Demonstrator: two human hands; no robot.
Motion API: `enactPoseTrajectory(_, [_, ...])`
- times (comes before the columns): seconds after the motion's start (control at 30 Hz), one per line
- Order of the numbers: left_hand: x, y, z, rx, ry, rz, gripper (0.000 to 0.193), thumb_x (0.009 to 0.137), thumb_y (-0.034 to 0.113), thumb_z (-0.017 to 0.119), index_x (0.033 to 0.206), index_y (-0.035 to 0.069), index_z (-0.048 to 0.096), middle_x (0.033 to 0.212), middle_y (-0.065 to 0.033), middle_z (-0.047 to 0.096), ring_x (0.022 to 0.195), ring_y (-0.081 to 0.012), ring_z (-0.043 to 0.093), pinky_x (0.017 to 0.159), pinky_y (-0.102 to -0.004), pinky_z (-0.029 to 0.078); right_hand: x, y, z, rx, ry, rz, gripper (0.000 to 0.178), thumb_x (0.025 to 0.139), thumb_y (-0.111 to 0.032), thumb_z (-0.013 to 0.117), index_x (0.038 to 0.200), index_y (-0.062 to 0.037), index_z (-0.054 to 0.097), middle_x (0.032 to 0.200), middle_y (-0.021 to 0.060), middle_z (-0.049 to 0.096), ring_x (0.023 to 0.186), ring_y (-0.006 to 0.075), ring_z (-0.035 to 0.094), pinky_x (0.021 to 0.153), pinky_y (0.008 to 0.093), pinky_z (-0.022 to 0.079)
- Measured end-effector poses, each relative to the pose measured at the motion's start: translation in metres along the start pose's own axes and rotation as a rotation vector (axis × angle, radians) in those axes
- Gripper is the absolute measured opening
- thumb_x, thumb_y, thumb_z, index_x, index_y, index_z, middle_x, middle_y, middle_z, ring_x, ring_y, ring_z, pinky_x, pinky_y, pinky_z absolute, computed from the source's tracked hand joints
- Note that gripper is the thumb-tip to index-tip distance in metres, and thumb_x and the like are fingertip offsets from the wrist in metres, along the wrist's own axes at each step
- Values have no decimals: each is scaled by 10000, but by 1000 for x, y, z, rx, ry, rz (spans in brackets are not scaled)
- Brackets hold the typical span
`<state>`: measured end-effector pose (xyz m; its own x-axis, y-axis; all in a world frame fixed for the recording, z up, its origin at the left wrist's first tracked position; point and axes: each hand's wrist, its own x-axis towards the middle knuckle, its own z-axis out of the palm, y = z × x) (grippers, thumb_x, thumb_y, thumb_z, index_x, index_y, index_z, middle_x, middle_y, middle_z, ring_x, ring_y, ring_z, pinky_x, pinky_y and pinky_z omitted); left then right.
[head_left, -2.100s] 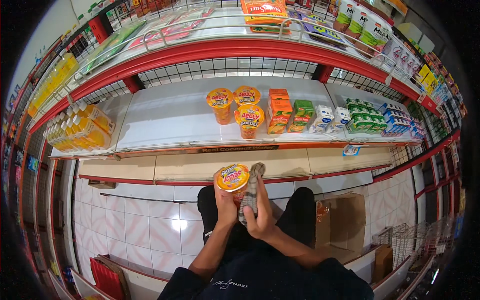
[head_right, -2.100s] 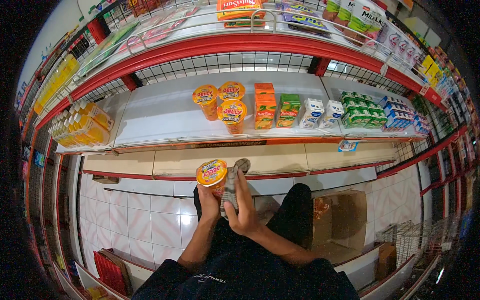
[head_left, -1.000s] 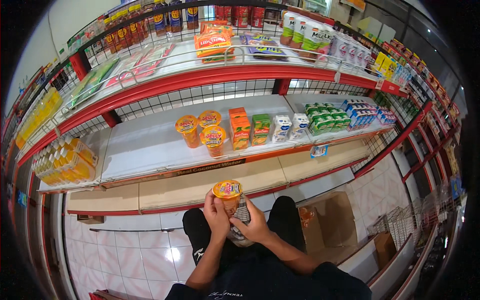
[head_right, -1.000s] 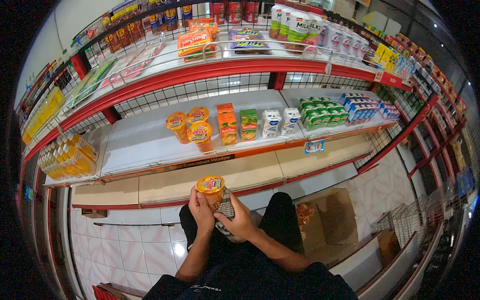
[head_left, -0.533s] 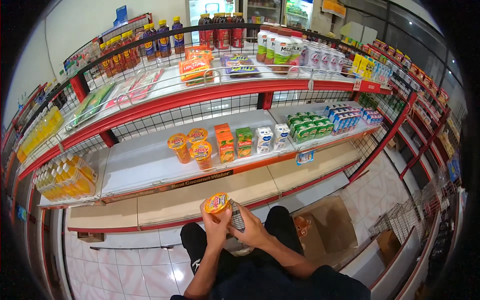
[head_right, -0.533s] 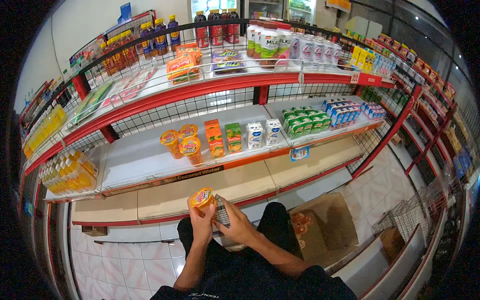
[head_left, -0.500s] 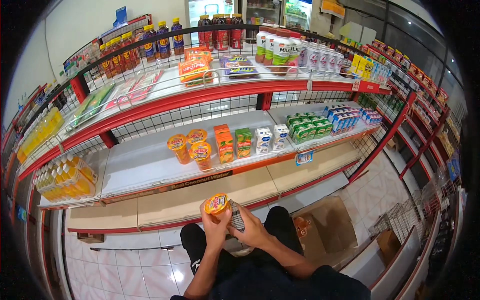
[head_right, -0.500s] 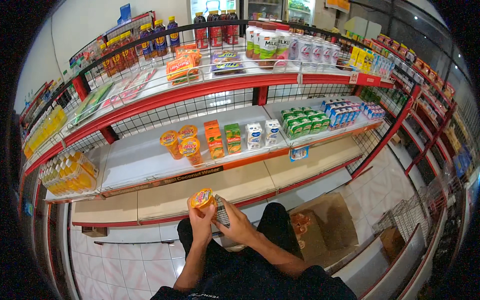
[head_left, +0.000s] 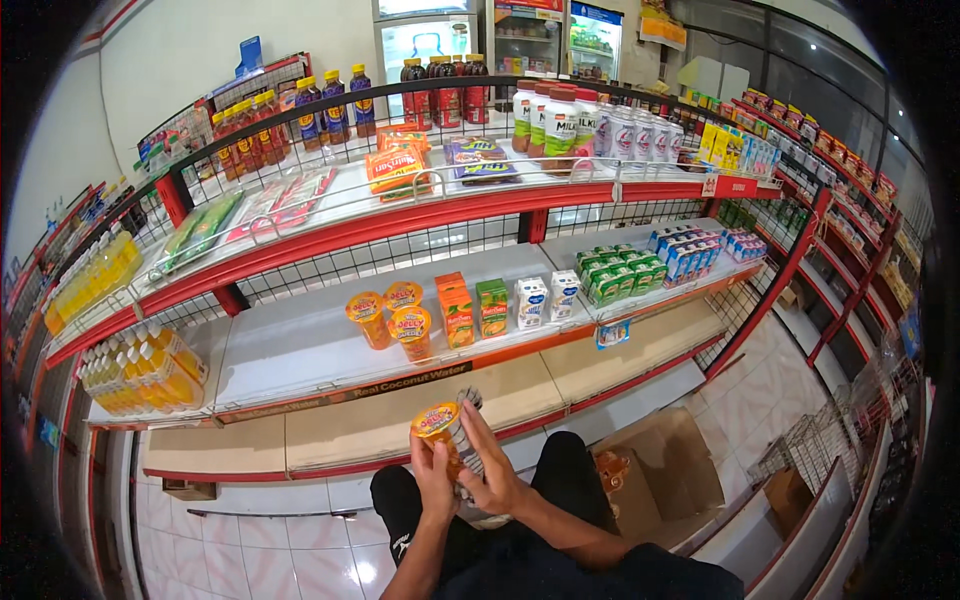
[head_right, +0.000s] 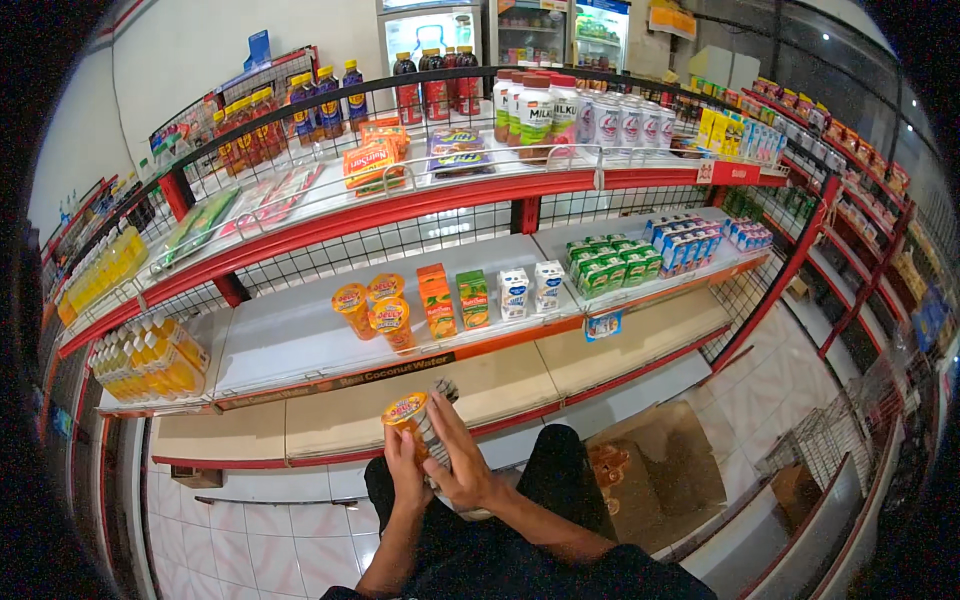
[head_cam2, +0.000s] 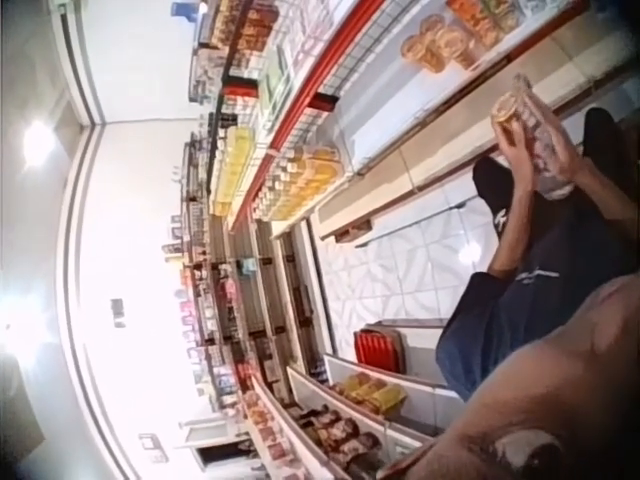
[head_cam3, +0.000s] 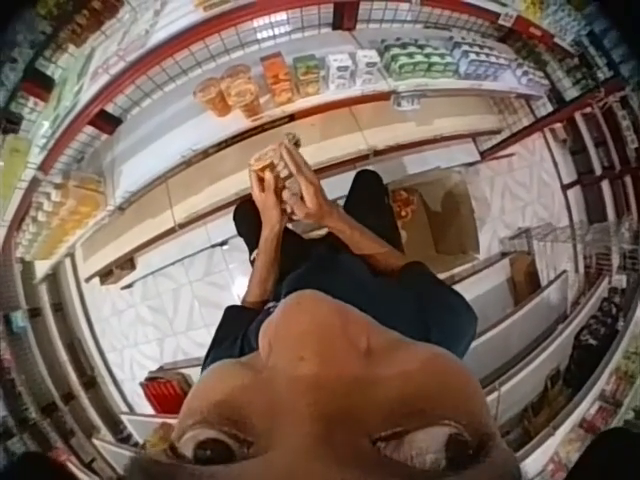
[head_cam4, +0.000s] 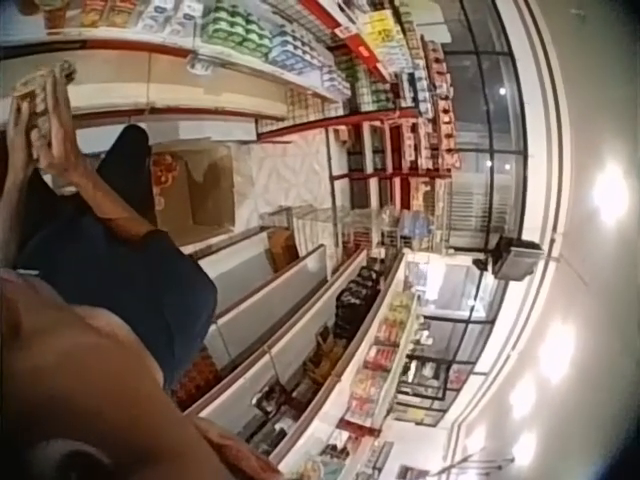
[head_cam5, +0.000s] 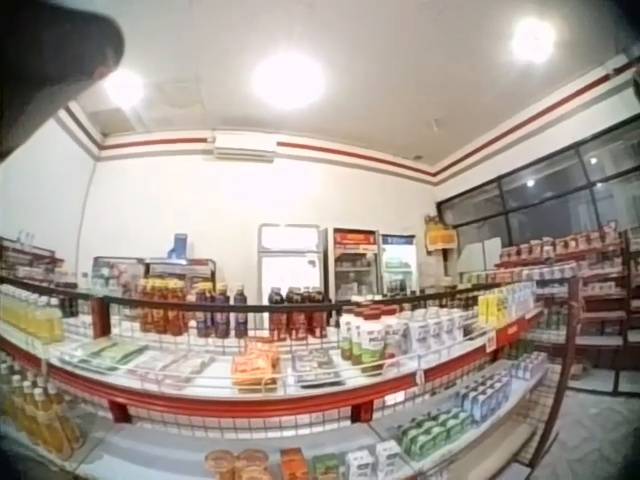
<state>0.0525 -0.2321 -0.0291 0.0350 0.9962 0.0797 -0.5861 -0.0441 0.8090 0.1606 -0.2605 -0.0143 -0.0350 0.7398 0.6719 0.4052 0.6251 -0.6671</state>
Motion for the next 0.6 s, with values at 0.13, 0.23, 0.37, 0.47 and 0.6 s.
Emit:
enactPoseTrajectory(0.13, [8, 5, -11, 175, -54, 65, 429, 934, 117, 587, 1311, 2, 415, 1193, -95, 554, 1103, -179, 535, 962, -310, 418, -2, 5, 8, 207, -6, 312, 604, 957, -201, 505, 1448, 72, 283, 1446, 291, 372, 1357, 378, 370, 1122, 391, 270])
enactPoseTrajectory(0.23, [21, 2, -22, 18, 120, 26, 387, 992, 258, 484, 1294, 18, 451, 1125, -72, 585, 898, -135, 600, 783, -279, 504, 2, 11, -6, 64, -112, 324, 521, 930, -199, 586, 1364, 49, 439, 1309, 232, 547, 1245, 264, 514, 1028, 365, 387])
enactPoseTrajectory(0.37, [26, 7, -37, -158, 50, -143, 404, 989, 335, 473, 1243, 20, 483, 1006, -116, 653, 850, -177, 632, 757, -298, 504, 19, 8, -23, 159, 147, 434, 434, 892, -116, 627, 1271, 62, 514, 1289, 236, 563, 1214, 264, 537, 1019, 357, 401])
enactPoseTrajectory(0.47, [28, 12, -33, 358, -34, -94, 420, 893, 189, 599, 1256, 11, 483, 1087, -85, 612, 941, -190, 621, 816, -289, 492, 34, 0, -21, 188, 135, 282, 393, 855, -56, 636, 1222, 56, 551, 1279, 229, 573, 1214, 272, 541, 1030, 363, 394])
enactPoseTrajectory(0.6, [34, 28, -27, 766, -326, 407, 419, 758, 156, 708, 1098, -16, 534, 959, -95, 561, 851, -175, 546, 760, -291, 452, 57, 1, -24, -29, -145, -118, 398, 777, -79, 685, 1151, 37, 616, 1281, 202, 582, 1227, 340, 540, 1050, 426, 388])
